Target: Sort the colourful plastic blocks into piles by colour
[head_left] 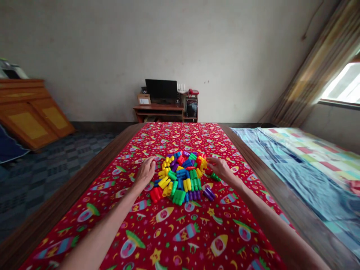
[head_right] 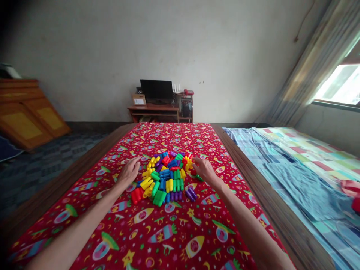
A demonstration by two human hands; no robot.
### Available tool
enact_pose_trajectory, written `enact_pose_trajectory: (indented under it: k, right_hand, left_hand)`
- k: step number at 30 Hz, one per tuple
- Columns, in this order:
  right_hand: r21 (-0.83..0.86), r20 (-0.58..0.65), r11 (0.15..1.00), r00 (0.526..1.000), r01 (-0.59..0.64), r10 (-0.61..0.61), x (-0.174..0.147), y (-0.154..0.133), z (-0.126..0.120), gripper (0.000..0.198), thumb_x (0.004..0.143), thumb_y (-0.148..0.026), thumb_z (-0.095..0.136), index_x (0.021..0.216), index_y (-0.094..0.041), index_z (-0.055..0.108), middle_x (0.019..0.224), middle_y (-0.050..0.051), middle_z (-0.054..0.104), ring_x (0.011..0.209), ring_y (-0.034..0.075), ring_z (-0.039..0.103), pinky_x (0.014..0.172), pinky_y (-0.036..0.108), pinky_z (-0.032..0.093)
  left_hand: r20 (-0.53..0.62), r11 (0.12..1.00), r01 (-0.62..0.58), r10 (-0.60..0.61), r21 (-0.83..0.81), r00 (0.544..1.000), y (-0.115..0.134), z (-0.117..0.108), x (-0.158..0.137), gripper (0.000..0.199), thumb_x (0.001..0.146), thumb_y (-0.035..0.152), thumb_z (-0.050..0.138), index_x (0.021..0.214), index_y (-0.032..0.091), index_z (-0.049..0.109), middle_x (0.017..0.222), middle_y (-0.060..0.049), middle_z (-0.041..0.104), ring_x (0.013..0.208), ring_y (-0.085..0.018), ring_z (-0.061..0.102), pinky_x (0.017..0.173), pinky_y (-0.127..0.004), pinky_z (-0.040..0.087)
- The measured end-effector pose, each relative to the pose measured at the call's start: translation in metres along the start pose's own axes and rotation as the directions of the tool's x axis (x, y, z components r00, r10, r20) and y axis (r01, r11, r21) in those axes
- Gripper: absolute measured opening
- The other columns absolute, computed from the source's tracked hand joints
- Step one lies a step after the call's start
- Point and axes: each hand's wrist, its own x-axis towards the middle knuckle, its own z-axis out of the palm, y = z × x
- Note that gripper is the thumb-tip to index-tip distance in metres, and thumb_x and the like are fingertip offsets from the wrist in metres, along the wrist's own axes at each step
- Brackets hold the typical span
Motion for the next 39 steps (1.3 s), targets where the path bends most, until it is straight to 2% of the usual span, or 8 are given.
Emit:
enact_pose_trajectory:
  k: [5, 16, 22, 31, 33, 35, 37, 39]
  right_hand:
    - [-0.120, 0.077, 0.988, 0.991, -0.099, 0.108, 0.025, -0.001, 0.007, 0.017, 0.079, -0.024, 0.060, 0.085, -0.015, 0.073, 0.075, 0.006, 0.071, 0.071, 0.017, 0.064, 0.061, 0.022, 0.043]
    - [0.416, 0.069, 0.856, 0.949, -0.307, 0.306, 0.045, 0.070, -0.039, 0.034, 0.068, -0.044, 0.060, 0.076, -0.014, 0.073, 0.066, 0.003, 0.068, 0.058, 0.014, 0.057, 0.054, 0.023, 0.041]
    - [0.325, -0.240, 0.797, 0.770, -0.510, 0.591, 0.050, 0.112, -0.044, 0.050, 0.069, -0.057, 0.057, 0.076, -0.011, 0.075, 0.063, 0.008, 0.069, 0.060, 0.018, 0.062, 0.053, 0.024, 0.042]
    - [0.155, -0.453, 0.766, 0.644, -0.624, 0.616, 0.050, 0.124, -0.054, 0.043, 0.081, -0.047, 0.048, 0.081, -0.014, 0.075, 0.076, 0.013, 0.069, 0.076, 0.023, 0.061, 0.063, 0.029, 0.041]
    - [0.125, -0.461, 0.806, 0.686, -0.579, 0.564, 0.053, 0.108, -0.052, 0.043, 0.083, -0.045, 0.045, 0.083, -0.014, 0.074, 0.077, 0.011, 0.069, 0.076, 0.021, 0.060, 0.065, 0.027, 0.040]
    - [0.112, -0.374, 0.890, 0.811, -0.442, 0.450, 0.057, 0.082, -0.044, 0.047, 0.086, -0.048, 0.042, 0.080, -0.013, 0.073, 0.070, 0.008, 0.067, 0.068, 0.018, 0.058, 0.062, 0.025, 0.039]
    - [0.127, -0.138, 0.967, 0.961, -0.222, 0.239, 0.060, 0.052, -0.031, 0.051, 0.088, -0.052, 0.042, 0.077, -0.012, 0.072, 0.066, 0.004, 0.065, 0.061, 0.014, 0.055, 0.058, 0.023, 0.037]
    - [0.140, 0.173, 0.989, 0.985, -0.036, 0.011, 0.061, 0.022, -0.017, 0.048, 0.088, -0.054, 0.048, 0.079, -0.014, 0.072, 0.066, 0.002, 0.065, 0.057, 0.011, 0.052, 0.055, 0.021, 0.034]
  left_hand:
    - [0.064, 0.992, -0.127, 0.125, 0.026, 0.990, -0.011, 0.007, -0.007, 0.040, 0.084, 0.030, 0.036, 0.108, 0.016, 0.064, 0.120, -0.012, 0.064, 0.115, -0.024, 0.059, 0.103, -0.042, 0.046]
    - [0.120, 0.971, -0.218, 0.206, 0.097, 0.971, -0.030, 0.010, -0.007, 0.039, 0.086, 0.032, 0.036, 0.103, 0.018, 0.068, 0.118, -0.011, 0.066, 0.109, -0.025, 0.062, 0.098, -0.040, 0.050]
    - [0.121, 0.962, -0.249, 0.235, 0.114, 0.964, -0.037, 0.011, -0.007, 0.042, 0.087, 0.035, 0.035, 0.105, 0.016, 0.069, 0.118, -0.012, 0.066, 0.107, -0.027, 0.063, 0.097, -0.041, 0.050]
    - [0.137, 0.965, -0.232, 0.214, 0.125, 0.967, -0.031, 0.006, -0.008, 0.042, 0.087, 0.036, 0.035, 0.104, 0.018, 0.069, 0.118, -0.011, 0.066, 0.108, -0.026, 0.063, 0.097, -0.039, 0.050]
    - [0.151, 0.966, -0.226, 0.206, 0.126, 0.967, -0.027, 0.004, -0.007, 0.041, 0.086, 0.035, 0.035, 0.103, 0.017, 0.069, 0.118, -0.011, 0.066, 0.108, -0.026, 0.063, 0.097, -0.040, 0.050]
    - [0.162, 0.967, -0.221, 0.200, 0.127, 0.966, -0.025, 0.003, -0.006, 0.041, 0.086, 0.034, 0.035, 0.102, 0.018, 0.069, 0.118, -0.011, 0.066, 0.108, -0.026, 0.062, 0.098, -0.039, 0.050]
    - [0.168, 0.967, -0.221, 0.199, 0.127, 0.965, -0.024, 0.002, -0.006, 0.040, 0.086, 0.034, 0.036, 0.102, 0.018, 0.069, 0.119, -0.011, 0.066, 0.109, -0.025, 0.062, 0.098, -0.039, 0.049]
    - [0.174, 0.967, -0.224, 0.200, 0.126, 0.964, -0.023, 0.001, -0.006, 0.039, 0.086, 0.035, 0.036, 0.103, 0.018, 0.068, 0.120, -0.010, 0.066, 0.110, -0.025, 0.062, 0.099, -0.038, 0.049]
